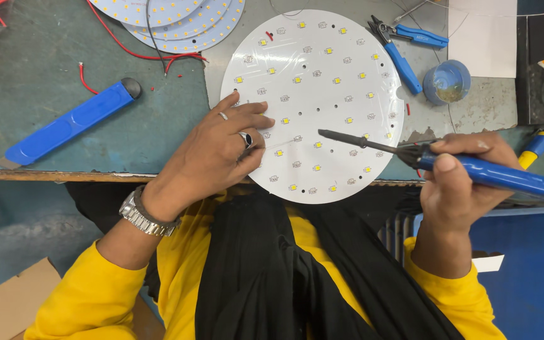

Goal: The person solders wires onto round LED light panel boards at a workbench. They hold a soldering iron, apply solder to connection points on the boards, use pliers to trim or position wires, and set finished boards aside while taking new boards from a stack.

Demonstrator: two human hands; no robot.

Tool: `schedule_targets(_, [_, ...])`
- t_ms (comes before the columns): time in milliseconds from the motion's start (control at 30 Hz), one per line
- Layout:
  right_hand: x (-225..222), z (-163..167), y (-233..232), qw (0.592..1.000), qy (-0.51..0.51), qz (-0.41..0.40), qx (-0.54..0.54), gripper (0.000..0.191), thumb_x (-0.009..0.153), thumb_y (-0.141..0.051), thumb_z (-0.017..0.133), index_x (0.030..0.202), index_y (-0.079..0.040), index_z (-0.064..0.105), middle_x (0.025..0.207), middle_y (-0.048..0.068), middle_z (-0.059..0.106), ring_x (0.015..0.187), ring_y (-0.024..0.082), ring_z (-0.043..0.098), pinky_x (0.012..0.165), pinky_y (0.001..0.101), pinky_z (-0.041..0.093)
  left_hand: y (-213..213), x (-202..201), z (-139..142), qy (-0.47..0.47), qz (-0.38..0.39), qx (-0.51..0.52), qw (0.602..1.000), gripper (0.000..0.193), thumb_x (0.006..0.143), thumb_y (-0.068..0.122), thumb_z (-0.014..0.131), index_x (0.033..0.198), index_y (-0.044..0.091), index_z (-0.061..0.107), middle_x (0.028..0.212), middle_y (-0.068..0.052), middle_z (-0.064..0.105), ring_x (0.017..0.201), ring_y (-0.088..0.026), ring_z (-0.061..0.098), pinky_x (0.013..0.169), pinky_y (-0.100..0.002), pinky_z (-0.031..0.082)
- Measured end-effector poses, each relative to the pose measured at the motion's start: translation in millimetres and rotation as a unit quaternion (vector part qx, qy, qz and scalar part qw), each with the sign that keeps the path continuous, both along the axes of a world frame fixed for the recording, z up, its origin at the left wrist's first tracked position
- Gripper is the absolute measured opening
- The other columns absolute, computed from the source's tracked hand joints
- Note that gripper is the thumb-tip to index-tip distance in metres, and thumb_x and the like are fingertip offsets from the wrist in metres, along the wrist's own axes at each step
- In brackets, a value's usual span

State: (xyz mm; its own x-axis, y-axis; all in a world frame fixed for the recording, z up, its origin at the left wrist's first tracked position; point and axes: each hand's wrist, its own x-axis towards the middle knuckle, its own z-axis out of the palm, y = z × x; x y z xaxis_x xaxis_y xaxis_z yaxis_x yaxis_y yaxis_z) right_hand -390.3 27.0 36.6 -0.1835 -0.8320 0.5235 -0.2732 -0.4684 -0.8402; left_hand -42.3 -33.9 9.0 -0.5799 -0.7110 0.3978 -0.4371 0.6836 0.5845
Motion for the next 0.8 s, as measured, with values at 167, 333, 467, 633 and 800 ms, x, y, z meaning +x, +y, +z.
schedule_targets(167, [14.1,16.7,-7.0,0.995,0.087,0.024,0.042,0.027,0.102,-0.021,0.079,0.098,0.003,0.066,0.088,0.010,0.069,0.066,0.013,0.058,0.063,0.0212,0.043,-0.5,0.5,-0.7,-0.002,-0.001,-0.006,1.000,0.009,0.087,0.009,0.073,0.089,0.003,0.067,0.125,-0.009,0.070,0.132,-0.029,0.059,0.120,-0.055,0.038])
schedule_targets(333, [27.1,32.4,-18.1,0.978,0.191,0.064,0.057,0.026,0.096,-0.022,0.076,0.093,0.002,0.069,0.081,0.009,0.069,0.064,0.012,0.062,0.064,0.0210,0.047,-2.2,0.2,-0.2,-0.006,-0.001,-0.013,1.000,0.010,0.085,0.009,0.073,0.089,0.003,0.067,0.124,-0.008,0.069,0.132,-0.029,0.059,0.119,-0.055,0.039])
schedule_targets(467, [36.4,42.0,-27.4,0.970,0.208,0.119,0.039,0.024,0.095,-0.020,0.074,0.094,0.003,0.069,0.082,0.008,0.067,0.062,0.013,0.063,0.061,0.0213,0.047,-2.5,0.4,0.9,-0.014,0.000,-0.012,1.000,0.010,0.086,0.009,0.073,0.089,0.003,0.066,0.124,-0.008,0.069,0.131,-0.029,0.059,0.120,-0.055,0.039])
schedule_targets(633, [42.0,50.0,-33.7,0.960,0.233,0.153,0.007,0.022,0.089,-0.018,0.072,0.090,0.004,0.068,0.079,0.008,0.066,0.055,0.014,0.057,0.054,0.0232,0.041,-2.4,0.8,2.3,-0.015,0.002,-0.015,1.000,0.009,0.087,0.009,0.073,0.089,0.003,0.067,0.124,-0.008,0.070,0.132,-0.029,0.059,0.120,-0.054,0.038])
schedule_targets(800, [47.5,53.5,-34.9,0.953,0.255,0.163,0.000,0.018,0.087,-0.015,0.071,0.088,0.003,0.068,0.077,0.009,0.067,0.054,0.014,0.056,0.052,0.0238,0.040,-2.6,0.6,2.6,-0.019,0.004,-0.016,1.000,0.008,0.088,0.010,0.072,0.090,0.003,0.068,0.125,-0.008,0.070,0.132,-0.028,0.059,0.121,-0.053,0.038])
